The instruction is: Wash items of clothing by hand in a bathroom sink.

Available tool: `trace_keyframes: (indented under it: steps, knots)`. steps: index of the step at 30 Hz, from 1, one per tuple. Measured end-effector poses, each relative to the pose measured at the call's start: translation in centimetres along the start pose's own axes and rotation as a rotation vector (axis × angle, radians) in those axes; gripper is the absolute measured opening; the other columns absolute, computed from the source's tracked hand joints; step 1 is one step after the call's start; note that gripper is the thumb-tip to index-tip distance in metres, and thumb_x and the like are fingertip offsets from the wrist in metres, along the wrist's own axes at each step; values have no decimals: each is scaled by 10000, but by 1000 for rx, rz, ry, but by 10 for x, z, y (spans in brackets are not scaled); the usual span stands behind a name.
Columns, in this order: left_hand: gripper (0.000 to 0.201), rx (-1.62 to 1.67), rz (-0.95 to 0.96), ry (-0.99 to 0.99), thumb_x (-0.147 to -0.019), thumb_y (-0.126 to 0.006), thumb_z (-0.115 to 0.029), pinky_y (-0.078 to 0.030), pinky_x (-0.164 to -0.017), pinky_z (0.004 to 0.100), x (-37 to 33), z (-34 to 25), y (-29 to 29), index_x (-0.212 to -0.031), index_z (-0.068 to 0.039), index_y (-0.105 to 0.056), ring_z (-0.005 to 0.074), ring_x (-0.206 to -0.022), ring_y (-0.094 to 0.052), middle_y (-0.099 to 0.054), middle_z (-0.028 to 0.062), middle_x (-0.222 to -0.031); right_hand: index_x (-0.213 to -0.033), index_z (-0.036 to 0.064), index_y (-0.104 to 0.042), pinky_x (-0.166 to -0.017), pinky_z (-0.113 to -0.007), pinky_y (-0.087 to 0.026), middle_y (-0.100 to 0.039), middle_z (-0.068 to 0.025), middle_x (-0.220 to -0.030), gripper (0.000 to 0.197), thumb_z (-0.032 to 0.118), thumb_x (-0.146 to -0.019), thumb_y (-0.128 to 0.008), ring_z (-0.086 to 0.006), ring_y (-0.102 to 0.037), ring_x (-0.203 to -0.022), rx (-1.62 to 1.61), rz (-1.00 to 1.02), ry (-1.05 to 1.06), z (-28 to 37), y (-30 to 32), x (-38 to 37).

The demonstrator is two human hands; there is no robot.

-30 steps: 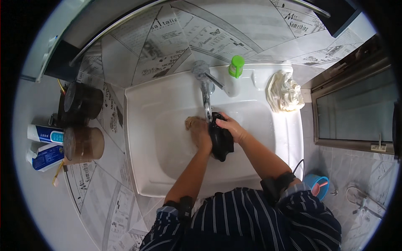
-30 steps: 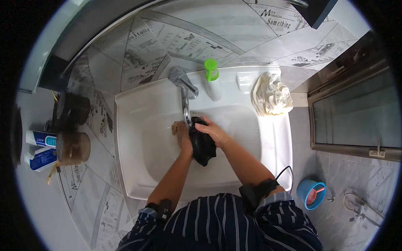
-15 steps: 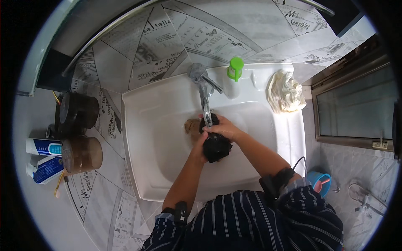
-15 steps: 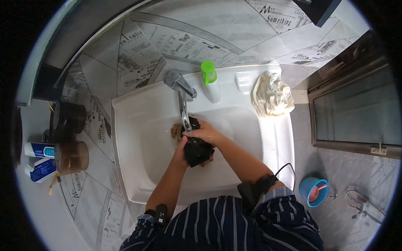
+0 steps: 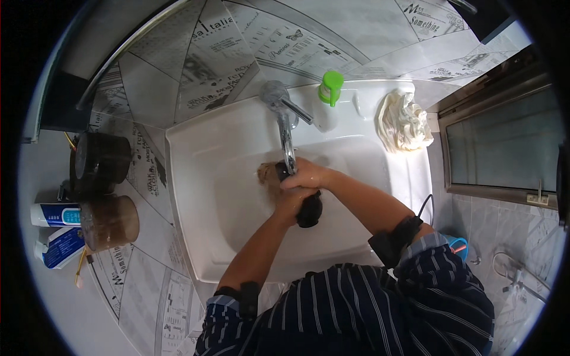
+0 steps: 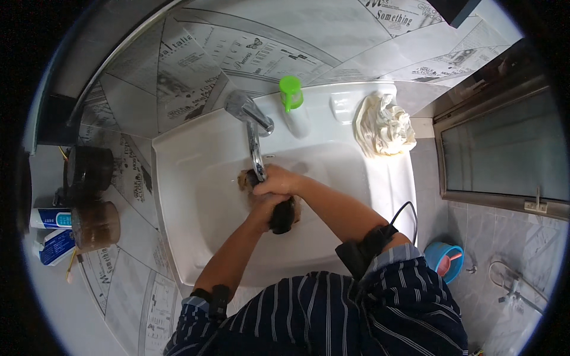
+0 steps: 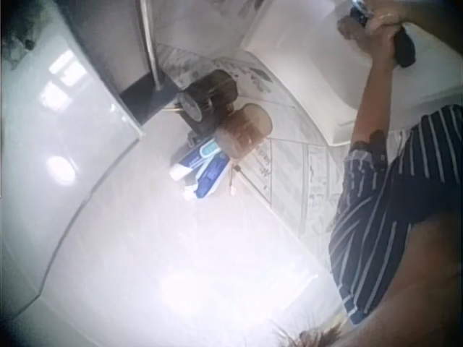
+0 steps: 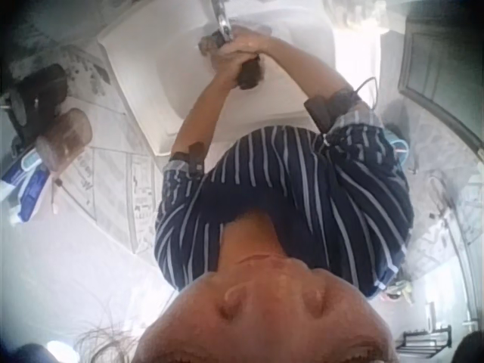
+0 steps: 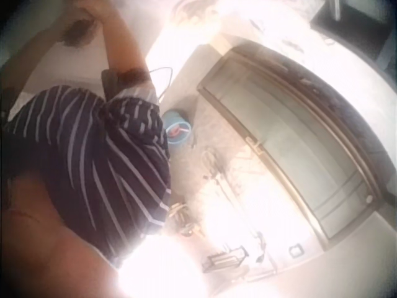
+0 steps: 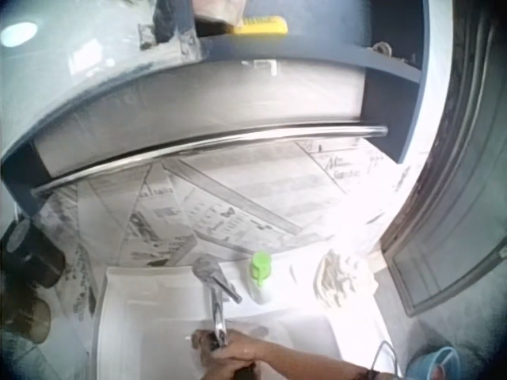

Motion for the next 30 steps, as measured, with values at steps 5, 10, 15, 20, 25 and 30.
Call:
trace_keyframes:
  steps: [5,10,15,20,25,30]
  knots:
    - [245,-982,-304,-583,-802,-624,-210,-472,-732,393,-23,15,29,-962,-28,-592,284,-887,-595,-608,126,-943,-777,-26,-608,-714,-360,-480,-626,-183,-761,340,270,-633,-697,-264,-608,-722,284,-248,-55,5,-14,4]
    - [335,-1143,-441,-635,-799,-619,-240,-443,-811,409,-34,19,25,-1070,-54,-556,333,-990,-556,-588,161,-1045,-917,16,-615,-771,-385,-485,-629,-196,-952,397,293,-646,-700,-323,-600,-921,427,-398,-163,6,-14,10]
    - [458,-1097,-451,-838,-789,-641,-300,-438,-853,382,-29,20,20,-1158,-61,-512,316,-1019,-555,-584,138,-1096,-1078,-11,-542,-891,-391,-437,-514,-228,-1135,512,363,-743,-644,-354,-486,-1094,875,-380,-33,11,-21,20]
    - [530,-670,-610,-586,-743,-693,-390,-420,-884,378,-40,1,48,-1120,-41,-559,275,-1010,-559,-593,120,-1095,-1399,24,-145,-973,-408,-355,-291,-210,-1388,982,280,-661,-741,-347,-347,-1239,375,-400,205,-31,-28,51]
    - [497,-469,-601,-556,-710,-747,-335,-444,-838,345,-32,-9,43,-1067,-25,-596,233,-935,-580,-617,93,-1011,-1434,48,-66,-902,-342,-418,-294,-210,-1381,997,92,-660,-693,-271,-476,-1115,15,-426,275,-52,-40,58]
    - [390,-350,-323,-626,-688,-769,-139,-466,-778,299,9,-10,23,-1017,-9,-606,173,-866,-588,-635,80,-964,-1121,2,-494,-781,-328,-459,-560,-153,-1000,529,108,-644,-697,-236,-580,-878,-5,-227,-28,-51,-41,46]
Point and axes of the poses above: each hand's wrist, its own x-axis away from the middle knuckle, its own y-axis out of the back of the hand, z = x × y, the point moved 4 cm from there along -x, towards the middle knuckle
